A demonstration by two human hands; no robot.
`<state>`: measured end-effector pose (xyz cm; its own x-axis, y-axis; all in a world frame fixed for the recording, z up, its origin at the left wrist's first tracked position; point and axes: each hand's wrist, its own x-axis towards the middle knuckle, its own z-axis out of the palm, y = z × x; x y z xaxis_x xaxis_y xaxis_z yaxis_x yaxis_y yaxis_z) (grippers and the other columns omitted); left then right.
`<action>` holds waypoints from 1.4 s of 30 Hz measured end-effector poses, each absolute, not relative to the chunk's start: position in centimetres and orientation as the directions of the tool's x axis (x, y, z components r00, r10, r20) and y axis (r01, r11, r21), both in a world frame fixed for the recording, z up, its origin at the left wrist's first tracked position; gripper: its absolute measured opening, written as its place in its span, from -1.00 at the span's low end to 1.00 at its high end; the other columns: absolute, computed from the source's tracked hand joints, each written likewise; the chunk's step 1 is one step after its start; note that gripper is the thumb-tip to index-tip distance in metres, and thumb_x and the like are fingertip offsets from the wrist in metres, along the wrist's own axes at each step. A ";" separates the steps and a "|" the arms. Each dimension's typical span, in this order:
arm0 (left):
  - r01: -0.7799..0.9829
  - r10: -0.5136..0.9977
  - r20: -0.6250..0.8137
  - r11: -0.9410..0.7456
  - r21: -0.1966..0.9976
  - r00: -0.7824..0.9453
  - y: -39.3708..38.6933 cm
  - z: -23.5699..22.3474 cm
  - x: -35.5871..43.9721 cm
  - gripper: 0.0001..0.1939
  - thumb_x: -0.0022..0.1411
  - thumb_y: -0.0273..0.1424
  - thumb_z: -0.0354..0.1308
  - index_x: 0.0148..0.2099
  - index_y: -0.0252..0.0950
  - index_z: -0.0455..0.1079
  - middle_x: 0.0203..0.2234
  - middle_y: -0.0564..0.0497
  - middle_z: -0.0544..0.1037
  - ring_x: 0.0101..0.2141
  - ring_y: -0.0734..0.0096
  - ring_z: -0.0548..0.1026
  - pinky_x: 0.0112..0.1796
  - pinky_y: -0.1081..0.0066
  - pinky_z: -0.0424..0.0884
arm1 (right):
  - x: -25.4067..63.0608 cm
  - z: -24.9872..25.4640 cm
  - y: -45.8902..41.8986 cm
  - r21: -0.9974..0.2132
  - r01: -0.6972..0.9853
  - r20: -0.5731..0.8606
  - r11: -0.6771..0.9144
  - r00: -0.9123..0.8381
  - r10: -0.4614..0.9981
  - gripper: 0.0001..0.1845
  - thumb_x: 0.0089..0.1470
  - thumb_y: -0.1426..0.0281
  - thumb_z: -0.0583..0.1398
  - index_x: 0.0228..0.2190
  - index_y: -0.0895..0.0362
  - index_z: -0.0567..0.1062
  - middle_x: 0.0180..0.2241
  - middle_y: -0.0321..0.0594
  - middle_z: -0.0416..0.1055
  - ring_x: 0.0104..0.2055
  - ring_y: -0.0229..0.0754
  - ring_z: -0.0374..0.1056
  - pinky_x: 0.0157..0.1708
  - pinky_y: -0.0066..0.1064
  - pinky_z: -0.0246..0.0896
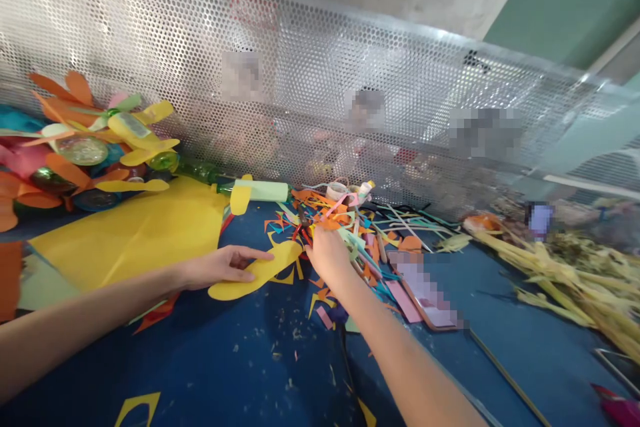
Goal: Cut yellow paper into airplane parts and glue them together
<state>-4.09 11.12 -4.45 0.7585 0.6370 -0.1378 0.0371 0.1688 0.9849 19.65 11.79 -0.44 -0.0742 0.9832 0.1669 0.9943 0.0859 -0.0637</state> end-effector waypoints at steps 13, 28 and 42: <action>-0.012 0.620 -0.113 0.193 0.981 0.776 10.8 -4.2 -4.3 -0.42 0.01 -0.38 0.27 0.11 -0.16 0.25 -0.14 -0.04 0.51 -0.21 0.30 0.48 -0.16 0.31 0.33 | 21.4 3.4 15.6 -0.129 0.991 0.011 -0.017 0.018 1.000 -0.85 -0.14 0.42 0.18 -0.47 0.24 0.51 -0.41 0.06 0.49 -0.31 0.05 0.42 -0.38 -0.34 0.20; -0.113 0.744 0.031 0.059 0.992 0.668 12.3 -0.1 -5.3 -0.38 0.09 -0.44 0.20 0.19 -0.21 0.12 -0.11 -0.13 0.49 -0.20 0.22 0.50 -0.16 0.20 0.36 | 20.6 3.6 6.4 -0.991 -0.130 0.035 -0.018 -0.393 0.919 -0.54 -0.04 -0.06 0.09 -0.47 0.10 0.32 -0.24 -0.16 0.42 -0.11 -0.09 0.34 -0.01 -0.13 0.17; -0.122 0.737 0.007 0.102 0.987 0.676 12.3 0.0 -5.4 -0.38 0.09 -0.46 0.21 0.18 -0.22 0.12 -0.08 -0.14 0.47 -0.17 0.20 0.49 -0.12 0.17 0.35 | 19.2 2.5 6.3 -0.966 -0.254 0.067 -0.043 -0.407 0.911 -0.66 -0.09 0.46 0.25 -0.46 0.08 0.13 -0.38 -0.34 0.25 -0.48 -0.38 0.18 -0.53 -0.50 0.11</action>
<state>-5.41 12.34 -0.02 0.6762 0.7367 0.0073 -0.1220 0.1022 0.9872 19.23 6.27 2.52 -0.4072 0.9109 0.0667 -0.2537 -0.0427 -0.9663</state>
